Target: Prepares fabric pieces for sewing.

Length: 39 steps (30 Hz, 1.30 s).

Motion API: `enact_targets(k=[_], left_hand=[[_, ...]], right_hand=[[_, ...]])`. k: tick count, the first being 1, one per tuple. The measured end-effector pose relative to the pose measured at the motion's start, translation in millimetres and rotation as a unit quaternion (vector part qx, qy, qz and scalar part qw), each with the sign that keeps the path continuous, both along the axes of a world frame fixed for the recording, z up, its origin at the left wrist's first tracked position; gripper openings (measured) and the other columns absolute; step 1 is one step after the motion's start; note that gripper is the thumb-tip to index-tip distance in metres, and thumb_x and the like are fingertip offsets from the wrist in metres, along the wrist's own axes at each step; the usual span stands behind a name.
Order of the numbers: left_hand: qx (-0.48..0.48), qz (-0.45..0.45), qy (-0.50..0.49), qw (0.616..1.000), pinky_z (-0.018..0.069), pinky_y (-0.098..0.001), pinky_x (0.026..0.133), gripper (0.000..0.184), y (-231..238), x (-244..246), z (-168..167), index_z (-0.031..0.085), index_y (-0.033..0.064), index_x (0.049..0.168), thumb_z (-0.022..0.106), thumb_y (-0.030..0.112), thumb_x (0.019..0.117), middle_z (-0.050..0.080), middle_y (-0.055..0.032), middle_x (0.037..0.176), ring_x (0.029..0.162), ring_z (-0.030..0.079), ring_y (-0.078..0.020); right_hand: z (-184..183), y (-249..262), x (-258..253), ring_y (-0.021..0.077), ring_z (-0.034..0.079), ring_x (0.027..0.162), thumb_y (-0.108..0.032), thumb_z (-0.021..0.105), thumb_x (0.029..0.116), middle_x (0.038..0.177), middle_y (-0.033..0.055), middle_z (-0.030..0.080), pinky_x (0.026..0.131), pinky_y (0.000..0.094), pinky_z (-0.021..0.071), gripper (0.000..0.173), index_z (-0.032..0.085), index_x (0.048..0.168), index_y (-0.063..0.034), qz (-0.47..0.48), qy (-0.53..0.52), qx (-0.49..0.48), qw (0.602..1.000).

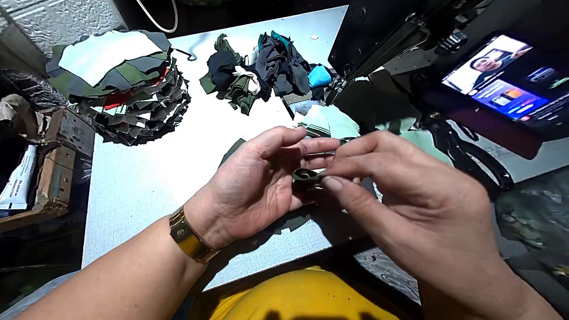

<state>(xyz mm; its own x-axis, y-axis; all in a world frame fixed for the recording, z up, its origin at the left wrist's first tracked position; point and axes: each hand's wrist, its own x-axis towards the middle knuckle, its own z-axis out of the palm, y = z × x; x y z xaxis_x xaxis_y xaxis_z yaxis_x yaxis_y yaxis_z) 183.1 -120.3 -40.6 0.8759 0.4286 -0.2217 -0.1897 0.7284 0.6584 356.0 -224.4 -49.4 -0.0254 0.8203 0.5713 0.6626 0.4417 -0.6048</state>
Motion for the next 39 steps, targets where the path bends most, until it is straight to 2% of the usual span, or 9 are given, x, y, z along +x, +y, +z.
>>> enact_targets(k=[2,6,10,12,16,19,26,32,39], left_hand=[[0.066,-0.019,0.004,0.998,0.057,-0.0359,0.092,0.044,2.4,-2.0,-1.3,0.064,0.0017,0.129,0.041,0.032,0.1071,0.066,-0.0129,0.119,0.102,0.068,-0.0192],[0.2,-0.03,0.054,0.978,0.0556,-0.0217,0.077,0.023,-1.7,-1.4,0.9,0.063,0.003,0.123,0.058,0.004,0.1001,0.068,-0.0075,0.101,0.083,0.064,-0.0085],[0.248,-0.019,0.094,0.964,0.0491,-0.0164,0.063,0.007,-2.8,0.0,-0.8,0.068,0.0041,0.102,0.061,0.005,0.1003,0.065,-0.0045,0.086,0.07,0.057,-0.0052],[0.248,-0.009,0.1,0.963,0.0497,-0.0165,0.065,0.007,-2.4,-0.2,-0.4,0.067,0.0057,0.096,0.061,0.008,0.1007,0.065,-0.0034,0.085,0.072,0.058,-0.0049],[0.218,0.001,0.087,0.972,0.0583,-0.0229,0.078,0.004,-2.0,0.2,0.0,0.065,0.0025,0.1,0.062,0.003,0.0995,0.069,-0.0087,0.092,0.081,0.068,-0.0099],[0.246,-0.001,0.092,0.965,0.0566,-0.0206,0.073,0.005,-1.2,0.4,-1.4,0.065,0.0009,0.103,0.062,0.002,0.0991,0.068,-0.0086,0.086,0.075,0.065,-0.0085],[0.311,0.05,0.1,0.944,0.0554,-0.0187,0.07,0.007,20.4,-6.1,-0.2,0.067,0.0042,0.099,0.06,0.005,0.1013,0.068,-0.0034,0.086,0.074,0.064,-0.0058],[0.509,0.048,0.145,0.847,0.0506,-0.0176,0.062,0.013,32.2,-11.0,-5.4,0.069,0.0039,0.09,0.065,0.01,0.1001,0.067,-0.0005,0.074,0.067,0.061,-0.0049],[0.659,0.022,0.242,0.712,0.0453,-0.0173,0.052,0.017,33.3,-12.1,-10.7,0.069,0.0131,0.083,0.069,0.021,0.0977,0.062,0.0063,0.066,0.058,0.057,0.0007]], right_hand=[[1.4,-1.2,3.7,0.0041,0.063,0.09,-0.01,0.064,0.0955,0.1,-0.0016,0.063,0.075,0.0158,0.0552,0.01,0.073,0.099,-0.0078,-0.031,0.035,-0.011,0.999],[2.6,-2.2,8.9,0.0021,0.063,0.085,-0.01,0.063,0.0959,0.098,-0.0033,0.064,0.071,0.0137,0.0543,0.008,0.071,0.098,-0.0091,-0.074,0.071,-0.021,0.994],[-2.9,-1.6,10.3,0.0022,0.064,0.083,-0.007,0.061,0.0966,0.098,-0.004,0.066,0.072,0.016,0.0568,0.008,0.069,0.098,-0.0088,-0.069,0.138,-0.016,0.988],[-6.1,-0.9,11.4,0.0028,0.066,0.08,-0.006,0.06,0.0968,0.096,-0.0045,0.068,0.072,0.0171,0.0578,0.01,0.068,0.1,-0.0096,-0.057,0.182,-0.024,0.981],[-5.7,-0.7,10.1,0.0035,0.066,0.074,-0.006,0.064,0.0942,0.087,-0.0056,0.068,0.067,0.0173,0.058,0.011,0.068,0.102,-0.0112,-0.04,0.232,-0.053,0.97],[-4.8,-0.6,10.1,0.0063,0.066,0.073,-0.003,0.071,0.0907,0.088,-0.0021,0.069,0.065,0.0189,0.0592,0.013,0.069,0.103,-0.008,-0.022,0.223,-0.042,0.974],[-5.9,-4.0,13.8,0.0046,0.065,0.074,-0.005,0.067,0.0943,0.088,-0.0058,0.068,0.067,0.019,0.0585,0.011,0.069,0.104,-0.0093,-0.035,0.205,-0.034,0.978],[-16.4,-7.0,8.1,0.006,0.066,0.072,-0.003,0.07,0.0904,0.09,-0.0022,0.069,0.064,0.0188,0.0585,0.019,0.068,0.109,-0.0075,-0.07,0.209,-0.083,0.972],[-22.6,-10.5,0.2,0.0011,0.065,0.068,-0.009,0.071,0.0894,0.084,-0.0051,0.067,0.058,0.0147,0.0551,0.021,0.061,0.108,-0.0117,-0.116,0.087,-0.137,0.98]])
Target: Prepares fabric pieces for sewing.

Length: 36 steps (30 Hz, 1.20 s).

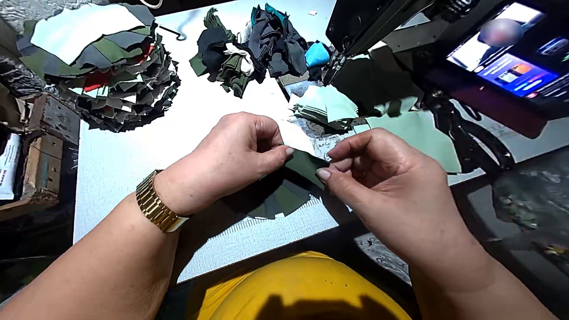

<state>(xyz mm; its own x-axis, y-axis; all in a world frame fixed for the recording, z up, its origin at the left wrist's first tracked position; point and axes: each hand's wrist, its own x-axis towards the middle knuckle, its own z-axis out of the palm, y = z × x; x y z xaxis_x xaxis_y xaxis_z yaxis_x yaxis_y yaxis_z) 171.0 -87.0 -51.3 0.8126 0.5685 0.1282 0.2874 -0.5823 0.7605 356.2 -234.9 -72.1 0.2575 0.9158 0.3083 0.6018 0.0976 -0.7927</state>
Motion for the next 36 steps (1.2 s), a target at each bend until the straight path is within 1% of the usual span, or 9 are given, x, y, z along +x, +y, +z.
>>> enact_targets(k=[7,14,18,21,25,28,30,33,36], left_hand=[[0.083,0.015,0.064,0.994,0.0462,-0.0224,0.052,0.018,2.4,-1.7,-1.4,0.067,0.0186,0.081,0.072,0.029,0.0953,0.061,0.0088,0.066,0.059,0.057,-0.0008],[0.12,0.024,0.107,0.987,0.0499,-0.0283,0.057,0.019,1.4,-0.5,-5.0,0.067,0.0202,0.082,0.073,0.033,0.0945,0.062,0.0095,0.069,0.062,0.059,-0.0032],[0.138,0.026,0.126,0.982,0.0515,-0.0308,0.062,0.019,0.7,1.0,-5.5,0.067,0.0196,0.086,0.075,0.036,0.0935,0.063,0.0086,0.072,0.066,0.06,-0.005],[0.141,0.039,0.098,0.984,0.0514,-0.0299,0.062,0.019,2.7,-0.6,-4.9,0.067,0.0181,0.09,0.074,0.036,0.0938,0.063,0.0073,0.076,0.068,0.06,-0.0055],[0.146,0.052,0.075,0.985,0.0514,-0.0292,0.062,0.017,3.7,-2.2,-1.8,0.067,0.0173,0.092,0.075,0.032,0.0926,0.063,0.0064,0.077,0.068,0.06,-0.0056],[0.154,0.039,0.093,0.983,0.0521,-0.0293,0.062,0.018,2.2,-1.5,-2.9,0.067,0.0188,0.089,0.077,0.034,0.0913,0.063,0.0079,0.076,0.068,0.06,-0.0048],[0.164,0.033,0.12,0.979,0.0522,-0.0307,0.064,0.019,1.9,-1.4,-2.3,0.068,0.019,0.089,0.077,0.036,0.0912,0.063,0.0074,0.078,0.071,0.06,-0.0058],[0.169,0.033,0.14,0.975,0.052,-0.0317,0.065,0.02,3.8,-1.5,-1.4,0.069,0.0187,0.09,0.077,0.037,0.0911,0.062,0.0062,0.081,0.073,0.06,-0.0071],[0.179,0.047,0.111,0.976,0.0521,-0.0333,0.069,0.02,4.2,-0.3,-3.9,0.071,0.0183,0.092,0.079,0.036,0.0892,0.059,0.0037,0.086,0.078,0.06,-0.0105]], right_hand=[[-5.4,5.9,-2.1,-0.0014,0.057,0.062,-0.015,0.069,0.0927,0.078,-0.006,0.061,0.053,0.0139,0.0472,0.013,0.06,0.101,-0.0127,0.004,-0.134,0.009,0.991],[-5.8,9.7,-4.0,0.0018,0.056,0.061,-0.013,0.068,0.0935,0.076,-0.0048,0.059,0.053,0.0182,0.0468,0.009,0.06,0.098,-0.0124,0.017,-0.21,-0.001,0.978],[-4.8,10.5,-0.4,0.0057,0.058,0.068,-0.015,0.066,0.0951,0.081,-0.0027,0.06,0.058,0.0217,0.0493,0.005,0.063,0.098,-0.0118,0.039,-0.247,-0.006,0.968],[0.4,10.2,7.2,0.008,0.061,0.077,-0.015,0.065,0.096,0.09,0.0009,0.062,0.065,0.0227,0.0521,0.009,0.07,0.101,-0.0099,0.051,-0.252,0.007,0.966],[7.0,10.5,11.9,0.0077,0.06,0.079,-0.009,0.064,0.0951,0.093,0.0043,0.063,0.067,0.0188,0.0504,0.011,0.075,0.098,-0.0067,0.06,-0.246,0.059,0.966],[2.8,10.3,10.0,0.0122,0.061,0.083,-0.006,0.066,0.0934,0.093,0.0043,0.064,0.07,0.0253,0.0518,0.012,0.077,0.097,-0.0064,0.097,-0.246,0.063,0.962],[-2.3,10.0,10.0,0.0138,0.062,0.086,-0.01,0.066,0.0936,0.095,0.0026,0.064,0.073,0.0282,0.0522,0.013,0.078,0.098,-0.0087,0.116,-0.258,0.045,0.958],[-4.0,9.2,10.1,0.0144,0.061,0.088,-0.014,0.065,0.0944,0.096,0.0016,0.064,0.073,0.0277,0.0516,0.015,0.079,0.099,-0.0104,0.121,-0.279,0.034,0.952],[-5.2,6.3,7.2,0.0151,0.061,0.086,-0.016,0.062,0.0944,0.094,0.0018,0.063,0.07,0.0282,0.0517,0.016,0.077,0.095,-0.0107,0.114,-0.29,0.038,0.95]])
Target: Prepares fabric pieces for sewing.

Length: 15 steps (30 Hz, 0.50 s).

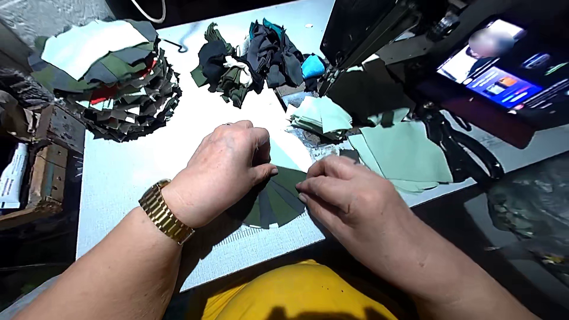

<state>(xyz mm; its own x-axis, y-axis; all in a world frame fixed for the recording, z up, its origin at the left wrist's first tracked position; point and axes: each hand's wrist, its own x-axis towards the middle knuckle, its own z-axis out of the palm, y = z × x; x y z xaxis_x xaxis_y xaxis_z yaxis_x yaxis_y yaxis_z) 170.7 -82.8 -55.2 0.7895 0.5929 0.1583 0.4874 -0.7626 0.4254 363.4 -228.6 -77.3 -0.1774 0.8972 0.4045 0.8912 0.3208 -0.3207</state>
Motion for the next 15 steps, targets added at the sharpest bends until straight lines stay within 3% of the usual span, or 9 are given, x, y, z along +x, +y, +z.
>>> enact_targets(k=[2,4,7,10,15], left_hand=[[0.025,0.018,-0.05,0.998,0.053,-0.0431,0.08,0.02,-4.4,1.3,-1.8,0.072,0.0142,0.103,0.074,0.031,0.0914,0.062,-0.004,0.098,0.094,0.061,-0.0213],[0.071,0.042,-0.05,0.995,0.0517,-0.0513,0.097,0.031,-14.8,3.5,-1.5,0.069,0.0123,0.121,0.062,0.033,0.0992,0.062,-0.0106,0.124,0.118,0.059,-0.0293],[0.135,0.063,-0.029,0.988,0.0348,-0.0589,0.117,0.054,-28.9,19.7,-22.8,0.06,0.012,0.142,0.035,0.044,0.1062,0.051,-0.0134,0.152,0.146,0.042,-0.0331],[0.18,0.071,-0.03,0.981,0.0355,-0.0682,0.112,0.065,-37.6,30.7,-44.0,0.06,0.0047,0.142,0.027,0.047,0.1057,0.054,-0.0215,0.148,0.142,0.046,-0.0429],[0.174,0.084,0.04,0.98,0.0304,-0.0705,0.113,0.075,-44.1,32.4,-50.8,0.049,0.0029,0.151,0.028,0.057,0.1038,0.045,-0.0239,0.156,0.145,0.042,-0.044]], right_hand=[[-5.5,0.7,-0.5,0.0135,0.059,0.083,-0.018,0.061,0.0953,0.091,0.0007,0.061,0.067,0.0268,0.051,0.017,0.076,0.092,-0.0118,0.005,0.004,0.015,1.0],[-13.2,2.1,0.1,0.0131,0.061,0.084,-0.022,0.059,0.098,0.091,-0.0001,0.062,0.069,0.0278,0.0536,0.02,0.077,0.094,-0.0139,0.009,0.024,0.027,0.999],[-11.9,2.5,6.4,0.017,0.064,0.087,-0.023,0.057,0.1015,0.094,0.0046,0.067,0.074,0.0315,0.0555,0.022,0.077,0.103,-0.0129,0.017,0.075,0.042,0.996],[-0.3,1.8,18.1,0.0177,0.063,0.086,-0.019,0.058,0.1021,0.092,0.0064,0.065,0.075,0.0295,0.0535,0.021,0.076,0.106,-0.0112,0.019,0.102,0.083,0.991],[9.8,-8.0,48.1,0.014,0.062,0.088,-0.017,0.058,0.102,0.093,0.0054,0.066,0.077,0.0258,0.0522,0.02,0.076,0.106,-0.0101,0.024,0.126,0.102,0.987]])
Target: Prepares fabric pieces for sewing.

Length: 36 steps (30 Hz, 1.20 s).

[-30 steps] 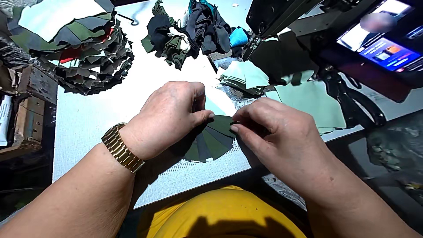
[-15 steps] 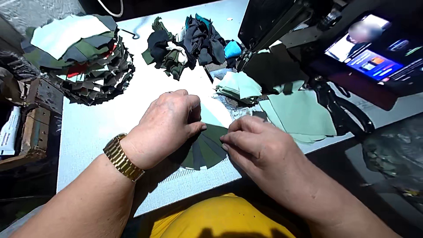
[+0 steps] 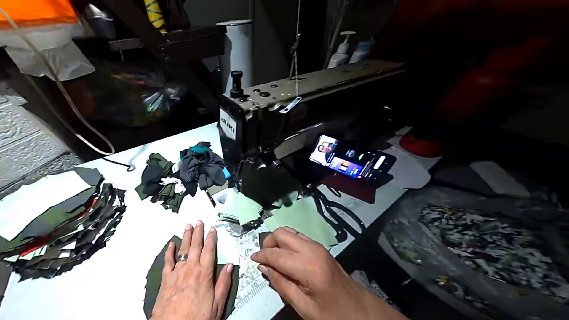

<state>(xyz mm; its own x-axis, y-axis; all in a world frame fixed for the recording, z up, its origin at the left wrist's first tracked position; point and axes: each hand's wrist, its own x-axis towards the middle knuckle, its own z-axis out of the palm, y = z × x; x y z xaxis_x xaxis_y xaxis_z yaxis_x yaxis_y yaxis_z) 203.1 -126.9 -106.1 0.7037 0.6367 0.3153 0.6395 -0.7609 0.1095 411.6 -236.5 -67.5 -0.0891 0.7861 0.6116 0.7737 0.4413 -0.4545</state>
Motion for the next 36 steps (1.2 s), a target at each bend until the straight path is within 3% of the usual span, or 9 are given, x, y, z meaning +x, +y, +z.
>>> enact_targets(k=[8,16,21,25,28,36], left_hand=[[-0.043,-0.047,0.06,0.996,0.0251,-0.0689,0.117,0.082,4.5,-13.2,7.5,0.037,0.0037,0.158,0.029,0.064,0.1029,0.032,-0.0231,0.163,0.152,0.031,-0.0413],[-0.081,-0.16,0.089,0.98,0.0215,-0.0672,0.12,0.08,22.4,-37.5,10.6,0.033,0.008,0.16,0.029,0.065,0.1037,0.028,-0.02,0.166,0.155,0.025,-0.0375],[-0.083,-0.113,0.068,0.988,0.0142,-0.0695,0.12,0.076,12.1,-36.2,23.9,0.037,0.0065,0.159,0.027,0.06,0.1054,0.031,-0.0171,0.166,0.155,0.025,-0.0351],[-0.072,-0.064,0.074,0.993,0.0158,-0.068,0.12,0.073,-5.1,-28.5,24.8,0.037,0.0024,0.158,0.026,0.054,0.1072,0.03,-0.0206,0.165,0.154,0.027,-0.0383],[-0.093,-0.047,0.09,0.991,0.0165,-0.0667,0.121,0.079,-10.8,-25.2,17.0,0.033,0.0004,0.159,0.031,0.058,0.1058,0.029,-0.0232,0.165,0.154,0.026,-0.04],[-0.094,-0.046,0.076,0.992,0.0205,-0.0648,0.121,0.081,-1.0,-22.1,13.0,0.034,0.0011,0.159,0.035,0.06,0.1042,0.029,-0.022,0.165,0.154,0.027,-0.0397]], right_hand=[[-12.5,-21.1,45.7,0.0164,0.062,0.085,-0.017,0.057,0.1032,0.09,0.0057,0.065,0.075,0.0285,0.0526,0.02,0.075,0.107,-0.011,-0.008,-0.042,0.003,0.999],[-36.0,-30.8,59.0,0.0094,0.063,0.087,-0.018,0.058,0.103,0.091,0.0035,0.067,0.076,0.0223,0.0528,0.021,0.077,0.107,-0.0123,-0.089,0.025,0.049,0.994],[-48.6,-22.4,49.0,0.0079,0.063,0.087,-0.017,0.059,0.1014,0.091,0.0023,0.067,0.077,0.0215,0.054,0.02,0.078,0.104,-0.0113,-0.138,0.059,0.079,0.985],[-48.6,-11.5,41.2,0.0088,0.063,0.088,-0.017,0.059,0.1001,0.09,0.0016,0.067,0.078,0.0225,0.0528,0.021,0.079,0.104,-0.0125,-0.157,0.052,0.091,0.982],[-49.5,-4.2,36.9,0.0096,0.063,0.09,-0.017,0.059,0.0995,0.091,0.0011,0.068,0.079,0.0242,0.0525,0.021,0.079,0.104,-0.0131,-0.169,0.049,0.093,0.98],[-63.3,3.1,34.1,0.0092,0.062,0.09,-0.017,0.059,0.0998,0.091,0.0014,0.066,0.079,0.0227,0.0521,0.02,0.078,0.104,-0.0117,-0.182,0.059,0.093,0.977]])
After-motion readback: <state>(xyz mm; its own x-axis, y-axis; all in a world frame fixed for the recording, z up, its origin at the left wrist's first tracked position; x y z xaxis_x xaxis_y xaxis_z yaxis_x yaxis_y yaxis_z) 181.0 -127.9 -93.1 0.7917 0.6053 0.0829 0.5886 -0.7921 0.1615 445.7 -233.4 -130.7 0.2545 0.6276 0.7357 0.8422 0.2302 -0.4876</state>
